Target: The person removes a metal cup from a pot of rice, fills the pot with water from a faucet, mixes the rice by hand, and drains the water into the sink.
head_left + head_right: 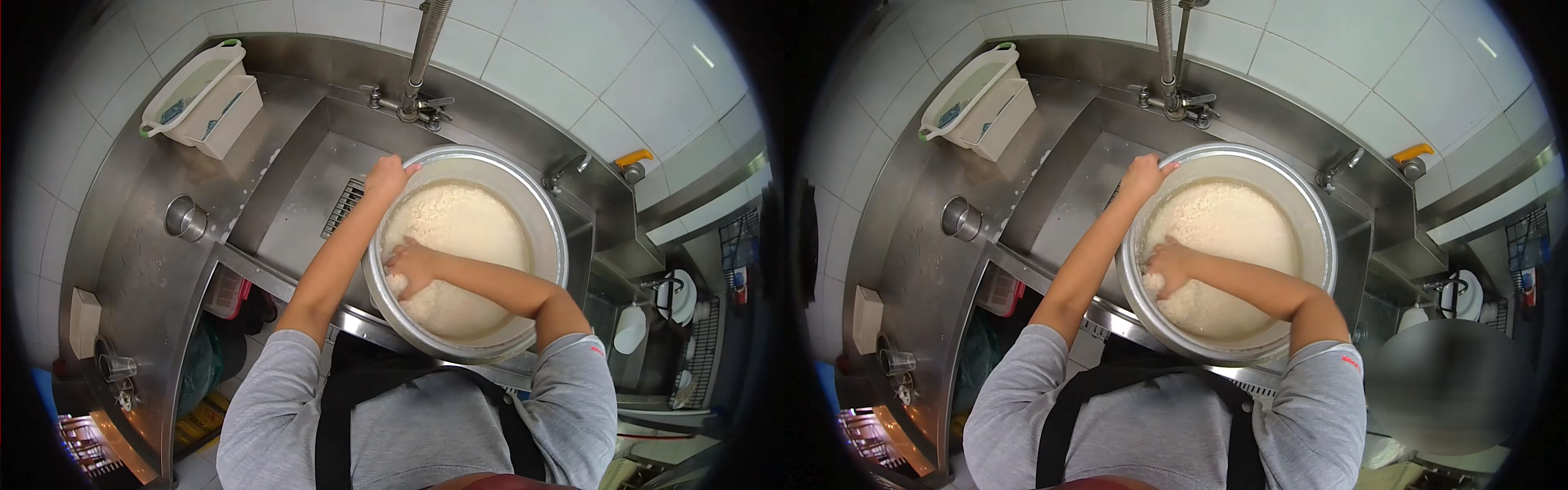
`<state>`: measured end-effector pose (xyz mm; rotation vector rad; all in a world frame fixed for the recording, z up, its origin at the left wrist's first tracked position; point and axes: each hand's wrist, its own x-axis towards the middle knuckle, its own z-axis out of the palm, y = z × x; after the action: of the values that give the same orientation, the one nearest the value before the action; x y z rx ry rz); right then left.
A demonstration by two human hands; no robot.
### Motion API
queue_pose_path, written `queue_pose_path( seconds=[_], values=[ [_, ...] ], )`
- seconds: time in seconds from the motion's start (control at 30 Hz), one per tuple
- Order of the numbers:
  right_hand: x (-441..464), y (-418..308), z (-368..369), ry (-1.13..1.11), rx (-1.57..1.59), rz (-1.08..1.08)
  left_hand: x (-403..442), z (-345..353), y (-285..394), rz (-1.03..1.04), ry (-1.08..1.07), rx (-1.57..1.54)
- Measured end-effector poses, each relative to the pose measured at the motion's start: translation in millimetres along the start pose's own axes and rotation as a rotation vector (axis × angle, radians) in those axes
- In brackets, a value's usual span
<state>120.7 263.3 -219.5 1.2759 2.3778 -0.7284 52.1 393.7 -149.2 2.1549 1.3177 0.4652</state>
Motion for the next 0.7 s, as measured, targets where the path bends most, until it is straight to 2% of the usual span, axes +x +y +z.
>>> queue_pose_path(
  seconds=[0.07, 0.1, 0.13, 0.17, 0.23, 0.27, 0.3, 0.37, 0.43, 0.5, 0.57, 0.63, 0.7],
  values=[
    [-31.4, 24.4, 8.5, 0.36, -0.049, -0.174, -0.3, 1.5, -0.3, 0.038, 0.01, 0.001],
    [-39.4, 45.3, -1.0, 0.322, -0.046, 0.009, -1.7, 1.2, -1.4, 0.043, -0.005, 0.002],
    [-52.5, 53.5, -7.7, 0.438, -0.048, 0.231, -1.6, -0.4, -1.7, 0.015, -0.008, -0.018],
    [-53.0, 53.0, 3.6, 0.436, -0.043, 0.242, -2.1, -0.1, -1.5, -0.013, -0.01, -0.039],
    [-51.0, 48.4, 37.1, 0.482, 0.098, 0.433, 0.1, 2.0, -3.3, -0.005, -0.013, -0.026],
    [-59.4, 36.0, 50.8, 0.448, -0.024, 0.302, 1.4, 2.5, -3.1, -0.003, -0.01, -0.009],
    [-70.1, 34.0, 45.9, 0.451, -0.022, 0.308, 1.3, 1.6, -0.8, 0.003, -0.013, -0.009],
    [-96.9, 34.5, 40.5, 0.249, 0.093, -0.08, -1.4, 0.1, 1.2, -0.006, -0.013, -0.006],
    [-108.0, 57.3, 25.0, 0.189, -0.032, 0.303, -4.6, -1.5, 0.7, -0.006, -0.029, -0.002],
    [-88.0, 81.9, 58.6, 0.375, -0.089, 0.617, -3.7, 1.1, 1.5, -0.004, -0.014, -0.016],
    [-74.1, 76.3, 80.1, 0.295, 0.094, 0.558, 3.0, 7.9, -8.1, 0.084, 0.061, -0.01],
    [-84.7, 79.7, 87.1, 0.332, 0.215, 0.043, 3.7, 8.4, -8.1, 0.089, 0.061, 0.002],
    [-107.8, 62.3, 21.9, -0.028, 0.625, -0.002, 0.8, 7.1, -5.7, 0.098, 0.061, -0.009]
  ],
)
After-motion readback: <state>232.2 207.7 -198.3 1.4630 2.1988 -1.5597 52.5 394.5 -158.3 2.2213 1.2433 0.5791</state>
